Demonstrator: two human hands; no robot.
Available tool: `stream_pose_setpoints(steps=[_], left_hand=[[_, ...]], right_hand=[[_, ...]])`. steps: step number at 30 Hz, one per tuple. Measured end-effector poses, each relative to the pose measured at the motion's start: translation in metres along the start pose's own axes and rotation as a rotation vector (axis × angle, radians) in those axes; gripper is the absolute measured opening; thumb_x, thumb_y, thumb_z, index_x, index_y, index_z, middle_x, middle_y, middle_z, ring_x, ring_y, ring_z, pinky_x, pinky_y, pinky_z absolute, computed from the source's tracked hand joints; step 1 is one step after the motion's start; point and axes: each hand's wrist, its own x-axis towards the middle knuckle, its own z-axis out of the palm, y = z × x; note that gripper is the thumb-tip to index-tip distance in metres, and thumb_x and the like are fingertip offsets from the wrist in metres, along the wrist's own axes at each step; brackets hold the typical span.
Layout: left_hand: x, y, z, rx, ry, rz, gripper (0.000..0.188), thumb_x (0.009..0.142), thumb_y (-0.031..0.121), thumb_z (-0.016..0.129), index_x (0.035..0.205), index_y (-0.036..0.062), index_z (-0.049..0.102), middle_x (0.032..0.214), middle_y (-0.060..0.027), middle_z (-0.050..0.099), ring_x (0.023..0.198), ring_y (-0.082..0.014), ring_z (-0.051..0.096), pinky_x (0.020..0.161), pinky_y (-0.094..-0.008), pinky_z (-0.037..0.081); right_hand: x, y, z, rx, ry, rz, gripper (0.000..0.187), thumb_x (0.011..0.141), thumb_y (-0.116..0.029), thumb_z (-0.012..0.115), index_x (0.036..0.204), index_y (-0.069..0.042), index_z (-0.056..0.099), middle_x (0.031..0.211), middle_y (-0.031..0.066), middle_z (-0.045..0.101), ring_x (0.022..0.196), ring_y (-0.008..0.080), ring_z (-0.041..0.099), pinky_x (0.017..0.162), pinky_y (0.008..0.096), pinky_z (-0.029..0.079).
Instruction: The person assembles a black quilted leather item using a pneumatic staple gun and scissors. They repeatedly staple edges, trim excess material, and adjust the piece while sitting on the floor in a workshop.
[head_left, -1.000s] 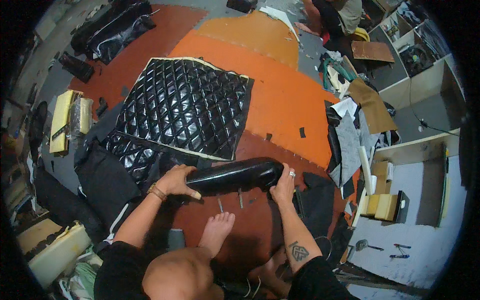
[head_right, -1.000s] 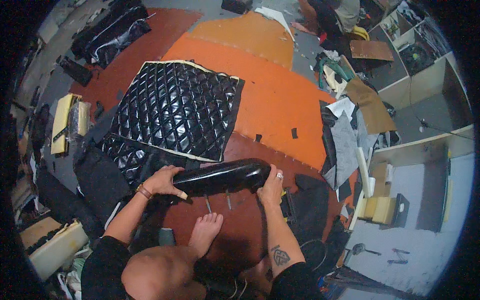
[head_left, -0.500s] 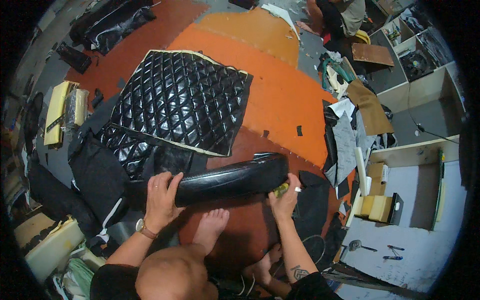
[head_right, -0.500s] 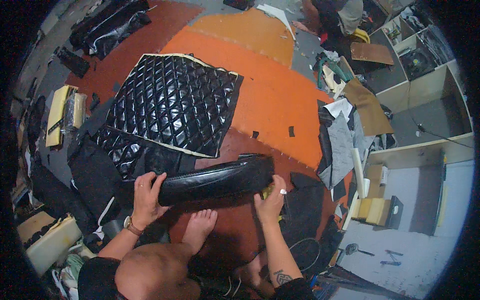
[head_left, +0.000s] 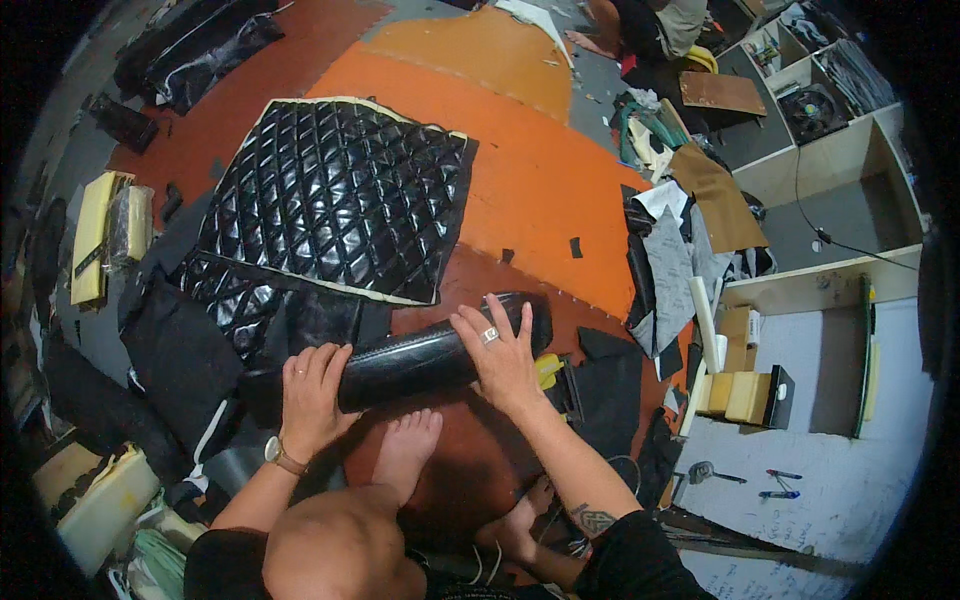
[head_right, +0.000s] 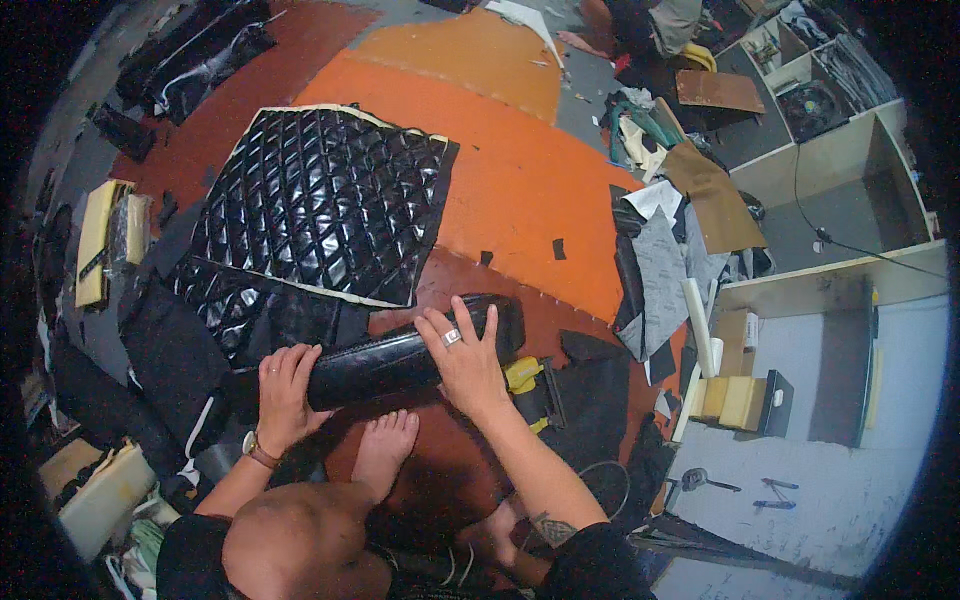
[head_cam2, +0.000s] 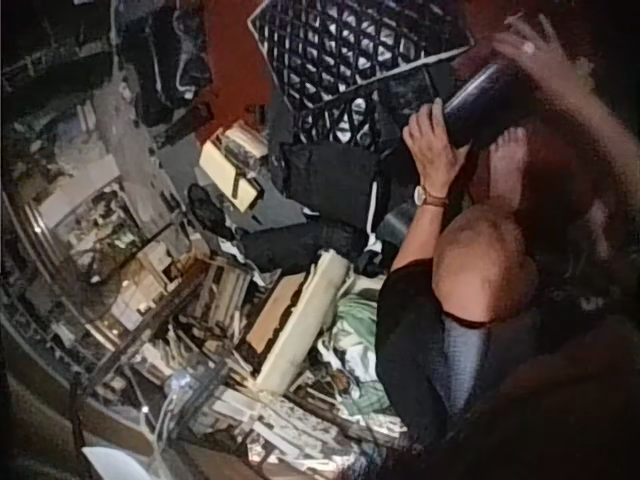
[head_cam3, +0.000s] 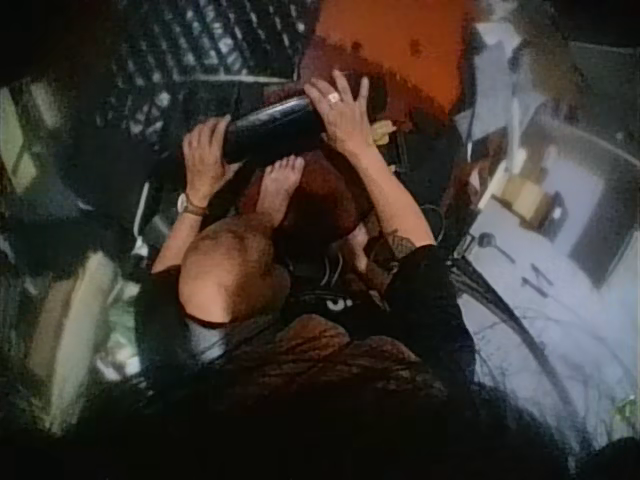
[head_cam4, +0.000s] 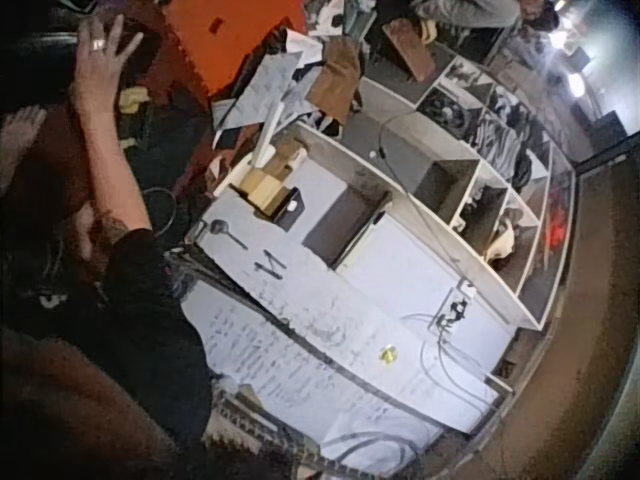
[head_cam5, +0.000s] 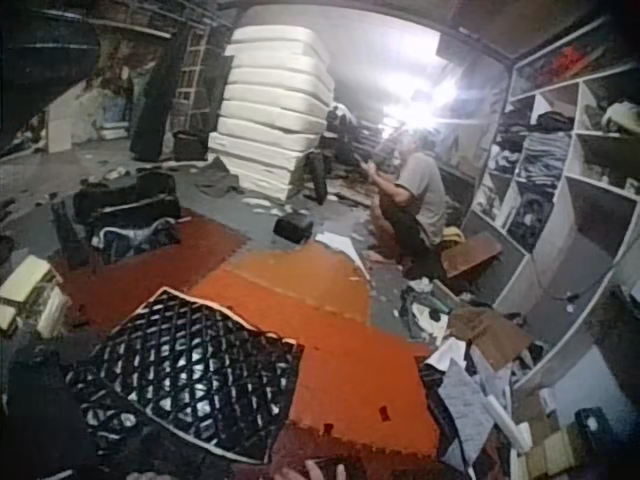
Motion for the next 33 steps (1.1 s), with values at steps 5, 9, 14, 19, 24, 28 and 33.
stream_pose_setpoints(steps=[5, 9, 14, 19, 24, 28, 33], left_hand=[[0.023, 0.000, -0.007, -0.022, -0.037, -0.042, 0.106, 0.053, 0.037, 0.098, 0.143, 0.0048, 0.052, 0.134, -0.0148, 0.057, 0.125, -0.0369, 0.053, 0.107, -0.0522, 0.038], [0.047, -0.011, -0.013, 0.001, -0.116, -0.095, 0.110, 0.056, 0.044, 0.097, 0.146, 0.0041, 0.050, 0.137, -0.0166, 0.056, 0.127, -0.0372, 0.052, 0.110, -0.0517, 0.037], [0.076, -0.023, 0.000, 0.174, -0.061, -0.093, 0.105, 0.065, 0.041, 0.094, 0.151, 0.0053, 0.045, 0.141, -0.0167, 0.055, 0.133, -0.0384, 0.049, 0.118, -0.0529, 0.034], [0.111, -0.057, 0.026, 0.340, -0.106, -0.164, 0.083, 0.071, 0.015, 0.089, 0.146, 0.0103, 0.054, 0.138, -0.0149, 0.062, 0.127, -0.0380, 0.060, 0.108, -0.0495, 0.047], [0.137, -0.091, 0.027, -0.028, -0.252, -0.293, 0.072, 0.069, 0.033, 0.092, 0.129, 0.0031, 0.067, 0.105, -0.0209, 0.075, 0.100, -0.0388, 0.072, 0.088, -0.0457, 0.056], [0.120, -0.085, 0.025, -0.270, -0.414, -0.407, 0.072, 0.073, 0.044, 0.090, 0.126, 0.0001, 0.069, 0.105, -0.0217, 0.077, 0.095, -0.0342, 0.075, 0.088, -0.0413, 0.056], [0.067, -0.060, 0.042, -0.954, -0.688, -0.622, 0.059, 0.083, 0.033, 0.089, 0.126, -0.0031, 0.068, 0.113, -0.0067, 0.075, 0.096, -0.0126, 0.066, 0.088, -0.0323, 0.054]], right_hand=[[0.017, 0.018, -0.001, 0.037, 0.051, -0.069, 0.110, 0.057, -0.014, 0.095, 0.153, -0.014, 0.041, 0.155, 0.0062, 0.047, 0.150, 0.0383, 0.034, 0.121, 0.0684, 0.022], [0.022, 0.022, 0.011, 0.045, 0.167, -0.079, 0.103, 0.063, -0.013, 0.092, 0.153, -0.012, 0.042, 0.159, 0.0078, 0.045, 0.149, 0.0380, 0.038, 0.122, 0.0608, 0.028], [0.049, 0.019, 0.037, 0.005, 0.485, -0.012, 0.070, 0.078, -0.012, 0.082, 0.143, -0.009, 0.057, 0.150, 0.0120, 0.057, 0.140, 0.0413, 0.050, 0.116, 0.0544, 0.041], [0.075, 0.010, 0.062, 0.199, 0.584, 0.158, 0.055, 0.084, -0.013, 0.079, 0.136, -0.007, 0.063, 0.139, 0.0166, 0.065, 0.128, 0.0418, 0.059, 0.108, 0.0491, 0.047], [0.031, 0.005, 0.101, 0.454, 0.572, 0.679, 0.048, 0.092, -0.023, 0.077, 0.132, 0.000, 0.063, 0.125, 0.0170, 0.071, 0.106, 0.0339, 0.070, 0.093, 0.0430, 0.054], [-0.029, 0.020, 0.121, 1.591, 0.106, 1.171, 0.055, 0.105, -0.045, 0.060, 0.139, -0.002, 0.056, 0.131, 0.0127, 0.066, 0.097, 0.0233, 0.071, 0.078, 0.0365, 0.059], [-0.075, 0.010, 0.118, 1.803, 0.093, 1.185, 0.059, 0.108, -0.055, 0.048, 0.139, -0.005, 0.052, 0.126, 0.0110, 0.067, 0.094, 0.0228, 0.071, 0.075, 0.0370, 0.060]])
